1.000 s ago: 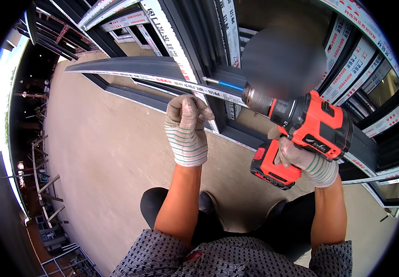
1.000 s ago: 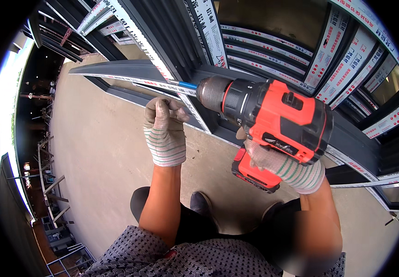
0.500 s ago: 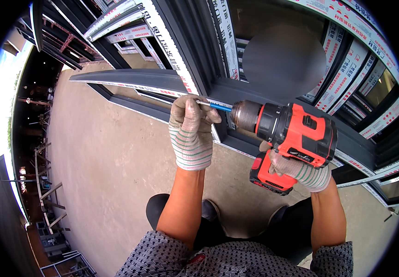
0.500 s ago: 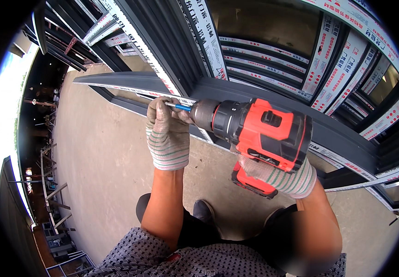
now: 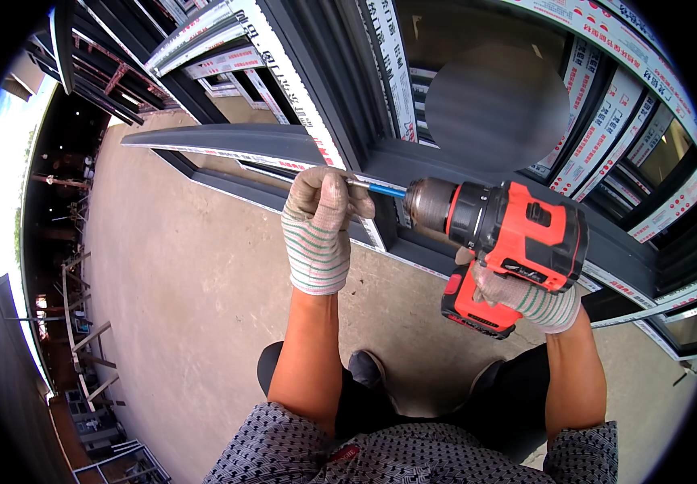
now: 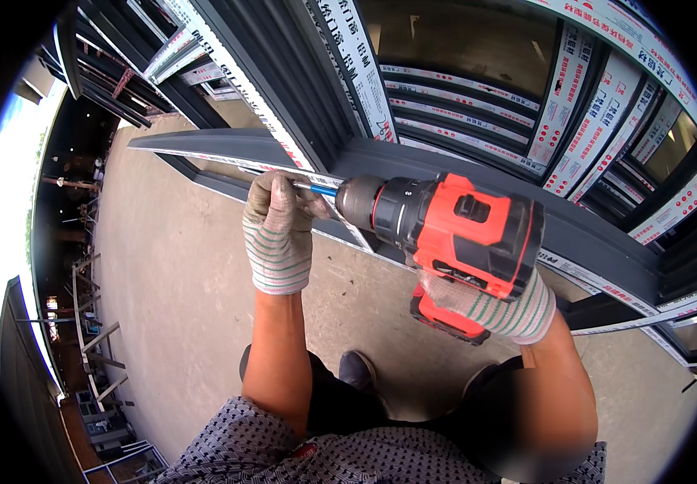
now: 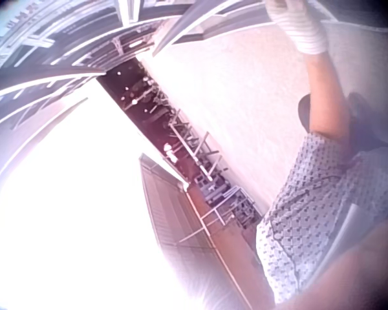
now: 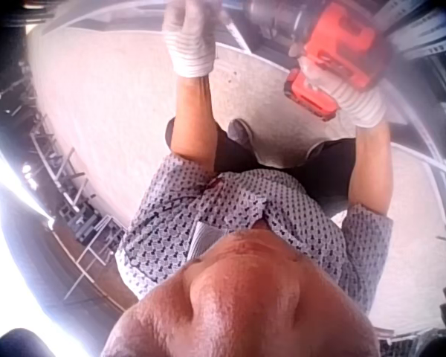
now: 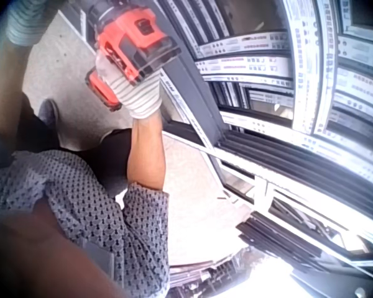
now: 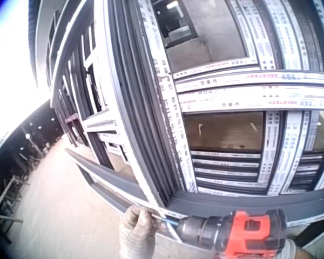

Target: The person uses a cordless drill to fasten screws into a metal frame structure. They briefly walk to a nearby table to retrieve a screw from a metal bowl before returning to the frame to continue the assembly.

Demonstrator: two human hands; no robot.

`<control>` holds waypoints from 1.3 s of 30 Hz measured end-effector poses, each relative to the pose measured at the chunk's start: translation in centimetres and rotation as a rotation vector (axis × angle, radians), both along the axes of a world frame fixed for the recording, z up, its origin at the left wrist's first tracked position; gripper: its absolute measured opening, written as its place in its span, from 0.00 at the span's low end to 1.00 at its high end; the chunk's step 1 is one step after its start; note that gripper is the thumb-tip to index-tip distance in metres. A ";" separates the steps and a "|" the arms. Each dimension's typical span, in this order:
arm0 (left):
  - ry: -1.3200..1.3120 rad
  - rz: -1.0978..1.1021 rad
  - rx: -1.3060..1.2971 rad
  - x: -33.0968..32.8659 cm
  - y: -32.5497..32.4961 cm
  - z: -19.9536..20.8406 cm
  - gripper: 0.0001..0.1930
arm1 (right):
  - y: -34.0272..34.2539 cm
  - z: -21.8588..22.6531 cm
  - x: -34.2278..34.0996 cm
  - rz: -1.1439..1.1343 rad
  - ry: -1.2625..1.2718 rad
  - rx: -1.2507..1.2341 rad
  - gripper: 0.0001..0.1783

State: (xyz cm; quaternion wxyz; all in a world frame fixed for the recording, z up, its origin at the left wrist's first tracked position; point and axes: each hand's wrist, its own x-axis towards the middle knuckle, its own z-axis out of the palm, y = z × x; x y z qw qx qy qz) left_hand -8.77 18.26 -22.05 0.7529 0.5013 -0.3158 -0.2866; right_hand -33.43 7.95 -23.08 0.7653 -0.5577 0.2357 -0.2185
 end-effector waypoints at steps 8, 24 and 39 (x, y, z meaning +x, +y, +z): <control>-0.290 -0.140 0.241 2.4 0.6 2.9 0.12 | -1.3 1.1 -0.4 0.159 -0.021 0.116 0.17; -0.619 0.330 0.001 3.8 -4.7 10.9 0.21 | -1.4 1.7 0.9 0.012 -0.284 0.290 0.13; -0.971 0.656 0.110 7.6 -17.9 25.0 0.39 | -4.7 5.8 0.2 -0.090 -0.459 0.235 0.18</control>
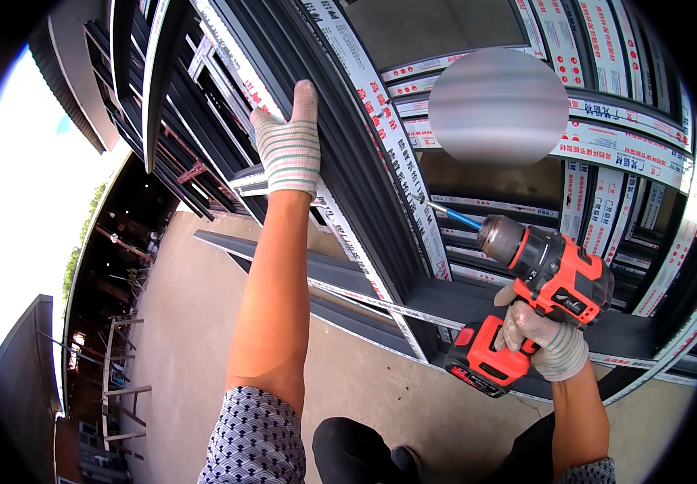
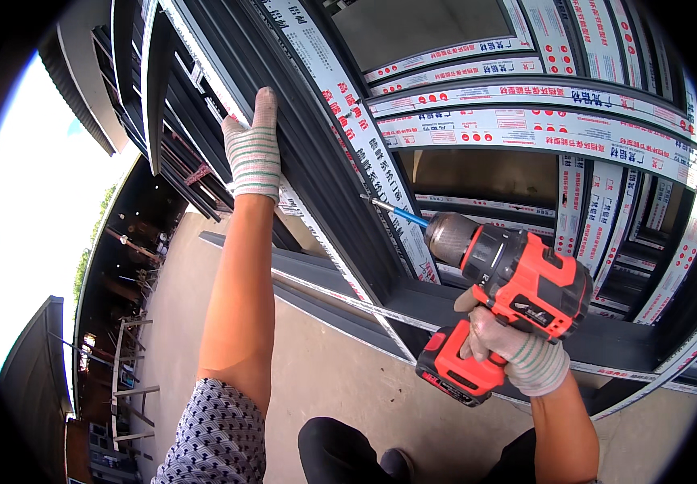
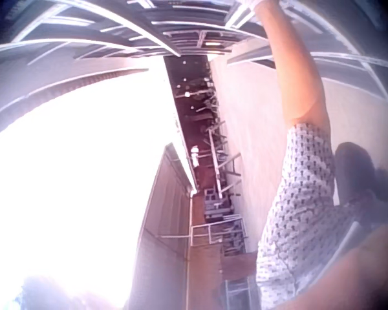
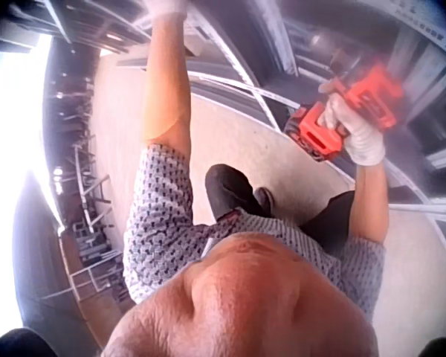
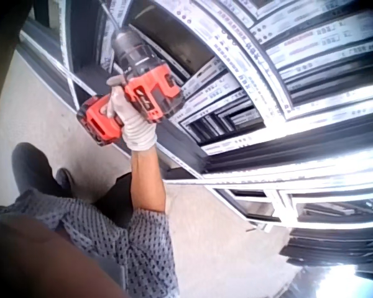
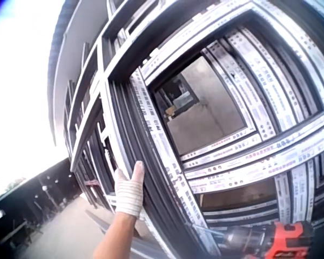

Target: The person uses a cordless drill to fasten screws into a metal frame structure. They briefly walk to a nearby table to retrieve a screw from a metal bowl before returning to the frame to continue the assembly.

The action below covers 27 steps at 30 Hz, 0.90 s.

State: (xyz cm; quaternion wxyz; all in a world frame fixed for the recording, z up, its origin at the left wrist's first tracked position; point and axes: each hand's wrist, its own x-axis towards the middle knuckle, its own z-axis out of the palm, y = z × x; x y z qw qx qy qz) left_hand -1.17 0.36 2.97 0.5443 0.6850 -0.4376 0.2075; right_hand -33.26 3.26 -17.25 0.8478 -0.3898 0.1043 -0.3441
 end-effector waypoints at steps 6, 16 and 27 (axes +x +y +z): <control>-0.064 0.039 -0.017 0.8 -0.5 0.7 0.35 | -1.6 4.2 0.8 -0.084 -0.045 -0.020 0.20; -0.125 -0.055 -0.007 2.1 -0.5 0.5 0.27 | -5.5 12.4 5.2 -0.100 -0.052 -0.244 0.16; -0.118 -0.086 -0.031 2.1 -0.5 0.2 0.24 | -10.0 16.6 9.4 0.036 -0.028 -0.362 0.16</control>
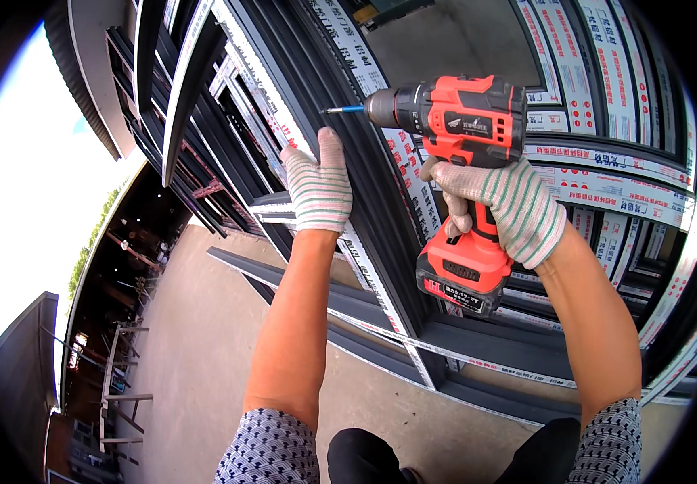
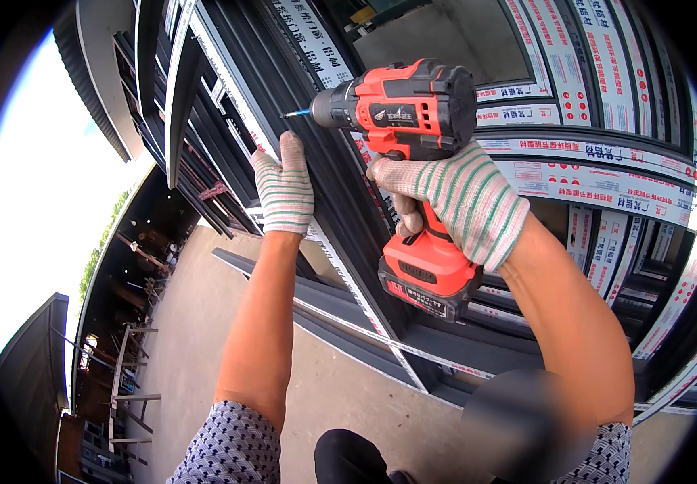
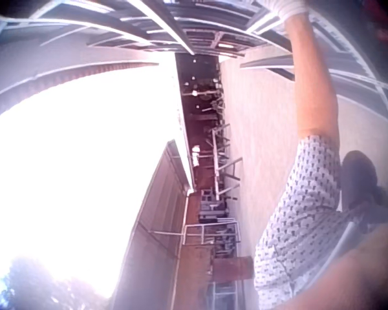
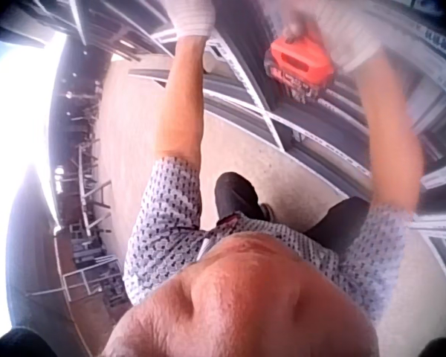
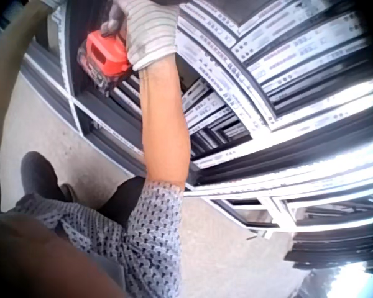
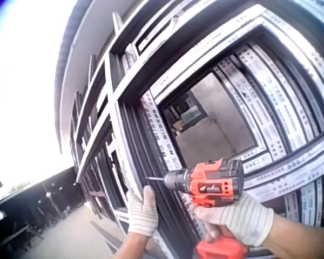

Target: The person uses a cordless drill to fasten screws into a metal frame structure. They briefly walk to a nearby table to retrieve a screw from a metal bowl before returning to the frame to continue the assembly.

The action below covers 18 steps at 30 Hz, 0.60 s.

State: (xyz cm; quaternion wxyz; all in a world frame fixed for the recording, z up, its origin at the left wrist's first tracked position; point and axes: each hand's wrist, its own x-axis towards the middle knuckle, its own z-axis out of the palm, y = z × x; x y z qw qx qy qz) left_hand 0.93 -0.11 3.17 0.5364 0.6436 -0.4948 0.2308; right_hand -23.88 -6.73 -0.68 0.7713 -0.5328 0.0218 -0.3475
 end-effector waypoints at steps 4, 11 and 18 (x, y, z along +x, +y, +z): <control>-0.085 0.108 0.013 0.6 -0.1 -0.4 0.23 | -0.4 0.3 0.7 0.010 0.028 -0.042 0.15; 0.006 0.036 0.018 -0.9 0.0 0.0 0.23 | -0.5 1.2 0.9 -0.030 0.043 0.004 0.10; 0.000 0.055 0.029 0.0 -0.1 -0.1 0.23 | -0.8 1.0 1.1 -0.017 0.054 -0.040 0.10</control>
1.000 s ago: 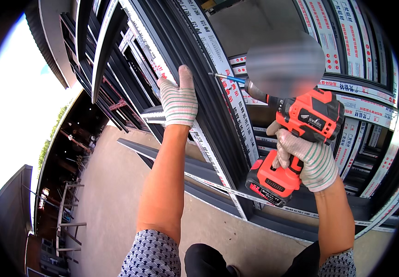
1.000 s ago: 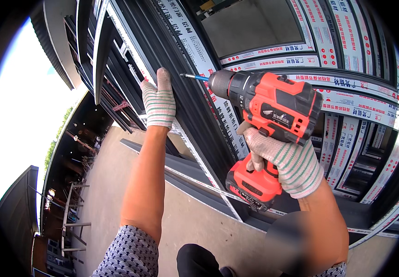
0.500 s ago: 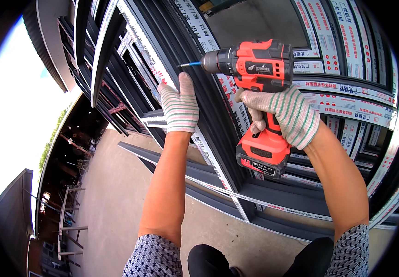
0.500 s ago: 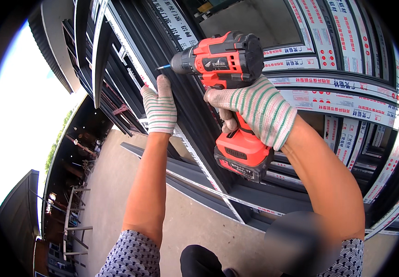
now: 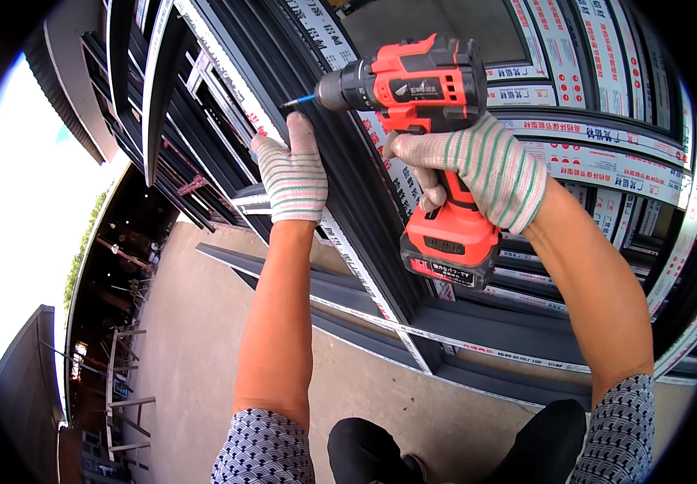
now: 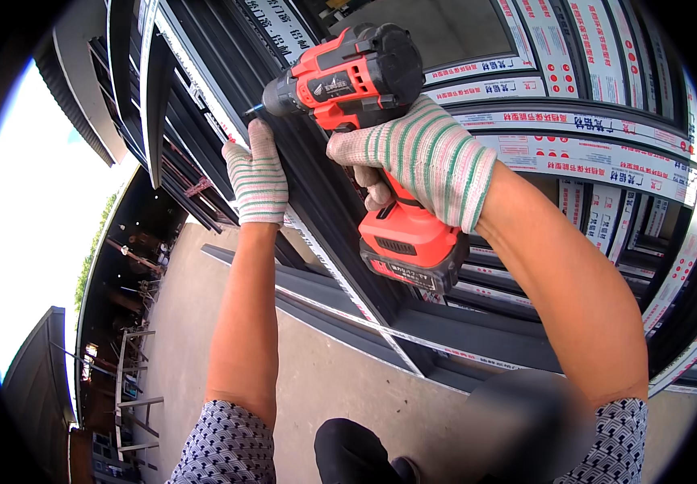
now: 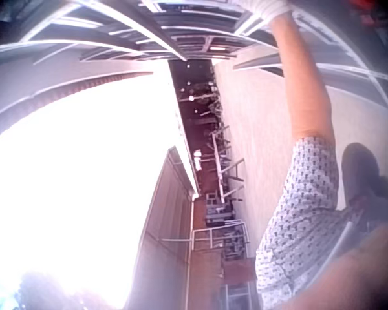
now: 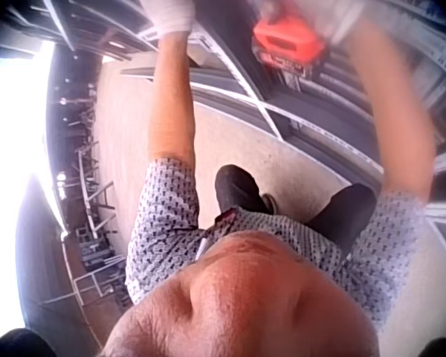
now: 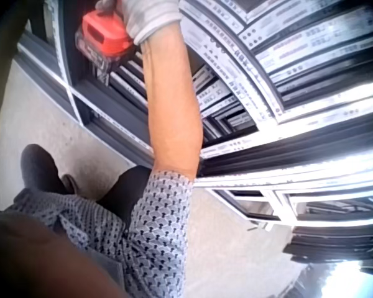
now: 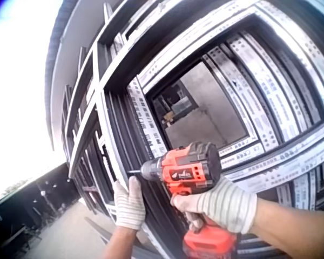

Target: The person uses a cordless drill to fasten screws into a metal frame structure. They briefly walk to a nearby table to retrieve a screw from a metal bowl before returning to the frame to continue the assembly.

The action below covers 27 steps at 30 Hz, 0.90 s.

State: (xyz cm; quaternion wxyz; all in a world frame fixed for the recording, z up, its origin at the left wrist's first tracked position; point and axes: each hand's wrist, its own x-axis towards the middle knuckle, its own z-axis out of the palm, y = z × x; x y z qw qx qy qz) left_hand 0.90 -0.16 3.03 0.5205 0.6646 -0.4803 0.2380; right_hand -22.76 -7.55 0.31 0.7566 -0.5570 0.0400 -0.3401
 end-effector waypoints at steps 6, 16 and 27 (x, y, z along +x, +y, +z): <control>-0.057 -0.007 -0.053 0.6 -0.3 -0.1 0.22 | -0.3 0.7 -0.1 -0.013 0.046 -0.083 0.09; -0.006 0.038 -0.014 0.3 -0.3 -0.3 0.25 | -1.4 1.7 -0.5 -0.039 0.187 -0.177 0.14; -0.069 0.075 -0.056 1.0 -0.6 -0.5 0.26 | -1.3 2.1 -0.5 -0.064 0.189 -0.190 0.08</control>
